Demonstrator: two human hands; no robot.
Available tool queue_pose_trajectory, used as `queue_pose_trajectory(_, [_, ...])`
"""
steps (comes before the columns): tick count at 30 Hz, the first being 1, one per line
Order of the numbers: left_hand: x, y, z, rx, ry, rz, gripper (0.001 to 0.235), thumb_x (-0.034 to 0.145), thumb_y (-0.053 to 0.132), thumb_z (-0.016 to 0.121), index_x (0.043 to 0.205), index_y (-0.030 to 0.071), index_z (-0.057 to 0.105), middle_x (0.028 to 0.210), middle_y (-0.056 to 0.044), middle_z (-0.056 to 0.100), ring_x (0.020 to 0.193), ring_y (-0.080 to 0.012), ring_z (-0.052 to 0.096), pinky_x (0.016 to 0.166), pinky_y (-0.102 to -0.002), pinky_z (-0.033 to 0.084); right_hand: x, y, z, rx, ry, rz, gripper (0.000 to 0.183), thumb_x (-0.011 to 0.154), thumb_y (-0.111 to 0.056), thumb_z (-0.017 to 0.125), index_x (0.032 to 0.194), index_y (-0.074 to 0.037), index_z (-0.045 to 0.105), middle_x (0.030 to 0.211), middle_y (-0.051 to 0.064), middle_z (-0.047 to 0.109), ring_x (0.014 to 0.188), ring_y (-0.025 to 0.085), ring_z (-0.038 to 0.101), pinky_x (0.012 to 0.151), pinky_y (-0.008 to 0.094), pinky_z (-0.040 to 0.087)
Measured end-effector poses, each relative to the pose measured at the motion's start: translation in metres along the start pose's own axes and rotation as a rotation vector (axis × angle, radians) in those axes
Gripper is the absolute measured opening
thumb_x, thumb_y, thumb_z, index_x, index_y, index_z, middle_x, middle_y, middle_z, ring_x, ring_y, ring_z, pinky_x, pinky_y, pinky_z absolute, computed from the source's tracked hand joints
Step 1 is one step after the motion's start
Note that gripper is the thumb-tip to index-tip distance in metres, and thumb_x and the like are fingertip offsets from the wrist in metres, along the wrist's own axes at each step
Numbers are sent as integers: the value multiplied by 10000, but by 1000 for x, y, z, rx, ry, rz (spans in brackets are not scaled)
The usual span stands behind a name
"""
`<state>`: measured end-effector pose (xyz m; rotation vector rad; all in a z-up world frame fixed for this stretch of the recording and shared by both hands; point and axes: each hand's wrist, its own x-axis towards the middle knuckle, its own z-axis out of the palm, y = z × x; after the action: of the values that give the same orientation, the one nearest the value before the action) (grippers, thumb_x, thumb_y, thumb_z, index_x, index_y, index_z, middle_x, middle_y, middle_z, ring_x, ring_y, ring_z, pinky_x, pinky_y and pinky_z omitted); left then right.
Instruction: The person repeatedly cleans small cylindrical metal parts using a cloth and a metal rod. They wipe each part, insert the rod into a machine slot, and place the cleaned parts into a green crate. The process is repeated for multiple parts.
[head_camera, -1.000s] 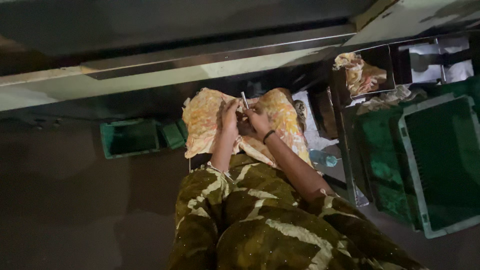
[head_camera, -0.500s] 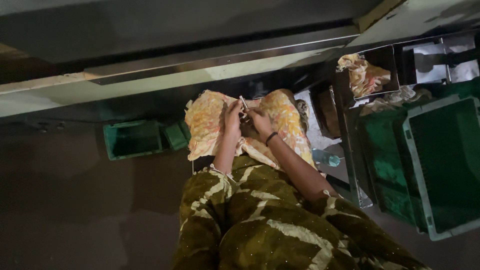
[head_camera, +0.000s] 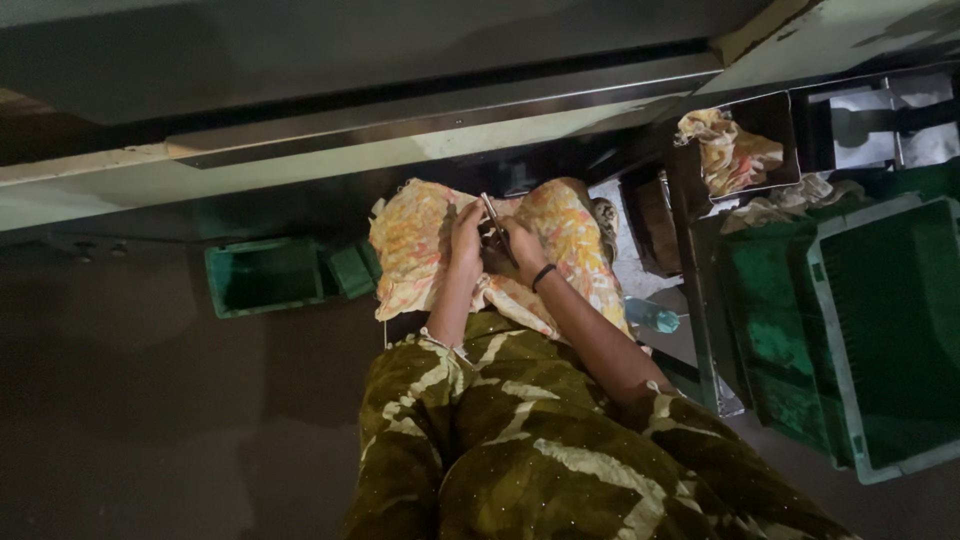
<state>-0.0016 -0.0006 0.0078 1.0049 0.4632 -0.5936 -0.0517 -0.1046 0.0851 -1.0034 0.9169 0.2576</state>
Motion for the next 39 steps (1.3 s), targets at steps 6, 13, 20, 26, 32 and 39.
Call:
queue_pose_trajectory(6, [1,1,-2,-7,-29,28,274,1023,374,594,1174,191,732,950,36,648,753,-110,567,575,-269,447,14,11,-4,-32,-83,-142,232,980,-223,596,1019,-27,714,846,78,688,732,177,653,662,322,553])
queue_pose_trajectory(13, [11,-7,-9,12,50,65,269,1000,369,644,1171,189,747,1023,19,617,750,-120,501,591,-293,473,37,29,-17,-143,-113,-277,211,965,-179,640,1030,1,729,883,90,746,738,150,675,659,282,548])
queue_pose_trajectory(20, [8,-4,-9,17,55,62,245,994,362,645,1141,195,747,936,45,632,735,-99,540,582,-251,446,37,30,-17,-273,-48,-348,157,928,-128,723,971,21,748,846,88,742,683,132,651,625,271,518])
queue_pose_trajectory(26, [4,0,-7,49,64,102,256,990,356,655,1129,170,762,911,51,637,669,-77,512,548,-245,395,28,24,-12,-197,-64,-308,135,887,-67,732,982,26,708,841,86,745,674,128,679,598,261,541])
queue_pose_trajectory(32, [15,-7,-10,21,79,105,255,977,348,684,1118,146,748,970,44,673,704,-67,546,565,-240,425,29,25,-13,-245,-80,-405,109,886,-37,740,949,36,688,833,95,741,675,139,672,591,264,525])
queue_pose_trajectory(39, [15,-9,-13,15,78,103,266,962,361,702,1109,141,737,982,12,634,678,-106,540,537,-274,430,15,15,-8,-200,-63,-333,102,898,-60,731,920,33,694,806,94,713,670,152,665,591,283,530])
